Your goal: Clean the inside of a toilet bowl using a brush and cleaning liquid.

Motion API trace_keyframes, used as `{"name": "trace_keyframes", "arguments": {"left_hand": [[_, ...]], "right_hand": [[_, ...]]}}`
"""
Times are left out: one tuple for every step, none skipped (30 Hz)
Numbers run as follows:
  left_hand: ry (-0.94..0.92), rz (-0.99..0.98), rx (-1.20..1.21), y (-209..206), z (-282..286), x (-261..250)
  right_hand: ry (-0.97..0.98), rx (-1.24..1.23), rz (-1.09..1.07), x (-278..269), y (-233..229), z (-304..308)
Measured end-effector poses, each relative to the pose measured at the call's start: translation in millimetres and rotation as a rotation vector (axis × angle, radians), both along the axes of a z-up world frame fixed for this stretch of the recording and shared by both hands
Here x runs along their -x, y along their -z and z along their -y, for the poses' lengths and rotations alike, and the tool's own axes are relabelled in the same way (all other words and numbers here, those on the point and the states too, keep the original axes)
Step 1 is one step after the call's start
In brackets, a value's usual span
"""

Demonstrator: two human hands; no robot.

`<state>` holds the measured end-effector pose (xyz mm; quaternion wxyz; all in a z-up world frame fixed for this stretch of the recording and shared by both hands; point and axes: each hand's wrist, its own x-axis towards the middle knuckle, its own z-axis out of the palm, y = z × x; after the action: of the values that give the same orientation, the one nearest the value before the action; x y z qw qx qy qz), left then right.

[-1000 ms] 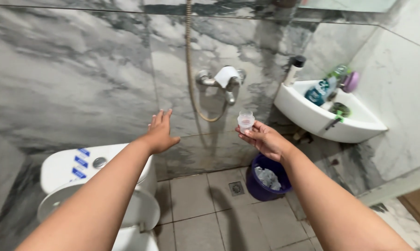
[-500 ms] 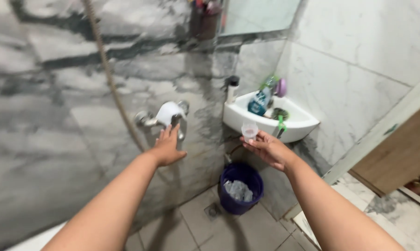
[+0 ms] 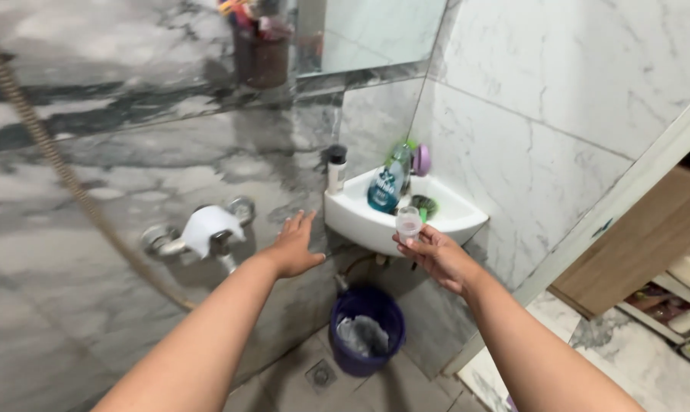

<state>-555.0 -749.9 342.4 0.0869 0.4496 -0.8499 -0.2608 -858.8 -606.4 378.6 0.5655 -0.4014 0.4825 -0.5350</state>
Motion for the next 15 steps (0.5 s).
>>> {"name": "trace_keyframes", "arguments": {"left_hand": [[0.003,-0.005,0.006,-6,12,14],[0.002,-0.011,0.012,-5,18,24],[0.001,-0.018,0.018,-3,24,34],[0.006,-0.019,0.014,0,31,45],[0.013,-0.043,0.056,3,39,57],[0.016,-0.067,0.099,6,47,66],[0.016,-0.068,0.096,3,47,73],[0.028,-0.103,0.087,0,49,79],[0.04,-0.137,0.077,-4,51,84],[0.044,-0.135,0.081,-6,56,89],[0.035,-0.11,0.078,-8,61,94],[0.028,-0.088,0.078,-10,66,101],[0.034,-0.088,0.083,-5,75,106],[0.054,-0.109,0.089,-2,87,112],[0.074,-0.129,0.094,1,99,118]], "right_hand": [[0.003,0.006,-0.005,12,-8,9],[0.002,-0.003,-0.024,20,-10,12],[0.001,-0.012,-0.043,29,-11,14],[0.006,-0.016,-0.044,38,-12,17],[0.004,-0.012,-0.042,46,-14,19],[-0.002,-0.007,-0.041,53,-17,24],[-0.002,-0.01,-0.042,61,-17,27],[0.009,-0.017,-0.036,68,-16,31],[0.02,-0.023,-0.031,74,-16,35],[0.023,-0.019,-0.029,79,-15,40],[0.035,-0.016,-0.027,83,-13,45],[0.049,-0.011,-0.029,88,-13,51],[0.055,-0.006,-0.029,94,-10,57],[0.052,0.005,-0.023,100,-9,64],[0.05,0.016,-0.018,105,-7,72]]}}
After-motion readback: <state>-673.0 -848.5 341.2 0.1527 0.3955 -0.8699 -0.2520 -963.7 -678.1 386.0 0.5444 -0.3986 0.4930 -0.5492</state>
